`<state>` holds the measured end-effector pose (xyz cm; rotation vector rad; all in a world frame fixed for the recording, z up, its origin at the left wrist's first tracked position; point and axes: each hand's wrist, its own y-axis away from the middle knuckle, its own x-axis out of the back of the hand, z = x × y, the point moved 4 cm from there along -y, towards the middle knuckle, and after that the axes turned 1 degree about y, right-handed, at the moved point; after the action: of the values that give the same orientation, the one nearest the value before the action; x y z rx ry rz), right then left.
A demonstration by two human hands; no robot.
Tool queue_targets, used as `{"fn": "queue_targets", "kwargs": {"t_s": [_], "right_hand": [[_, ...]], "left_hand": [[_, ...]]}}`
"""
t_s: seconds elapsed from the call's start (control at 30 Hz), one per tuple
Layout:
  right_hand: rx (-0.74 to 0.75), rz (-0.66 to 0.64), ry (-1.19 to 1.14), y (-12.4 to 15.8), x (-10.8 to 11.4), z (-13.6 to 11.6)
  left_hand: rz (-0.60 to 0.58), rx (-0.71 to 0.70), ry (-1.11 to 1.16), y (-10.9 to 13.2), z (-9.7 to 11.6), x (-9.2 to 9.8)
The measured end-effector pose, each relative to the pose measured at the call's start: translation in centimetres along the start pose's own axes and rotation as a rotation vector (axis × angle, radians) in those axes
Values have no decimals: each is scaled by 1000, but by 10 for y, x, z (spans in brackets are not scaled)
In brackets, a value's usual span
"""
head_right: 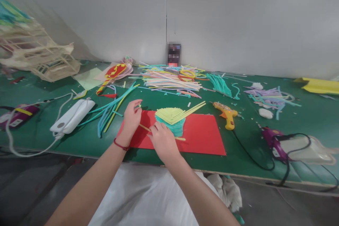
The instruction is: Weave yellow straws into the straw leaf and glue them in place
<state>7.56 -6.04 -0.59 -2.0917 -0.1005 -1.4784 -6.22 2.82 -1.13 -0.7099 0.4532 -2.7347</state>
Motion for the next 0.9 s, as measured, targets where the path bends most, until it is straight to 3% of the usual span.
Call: {"fn": "queue_targets", "kwargs": {"t_s": [0.23,0.57,0.9], "right_hand": [[47,50,81,-13,-19,5],[181,181,127,-19,-12,5],[157,173,134,-55,-29,36]], "left_hand": [[-2,22,-34,0,-3,0],[-136,123,-36,-5,-9,-4],[-141,150,35,-47,-6,-26]]}}
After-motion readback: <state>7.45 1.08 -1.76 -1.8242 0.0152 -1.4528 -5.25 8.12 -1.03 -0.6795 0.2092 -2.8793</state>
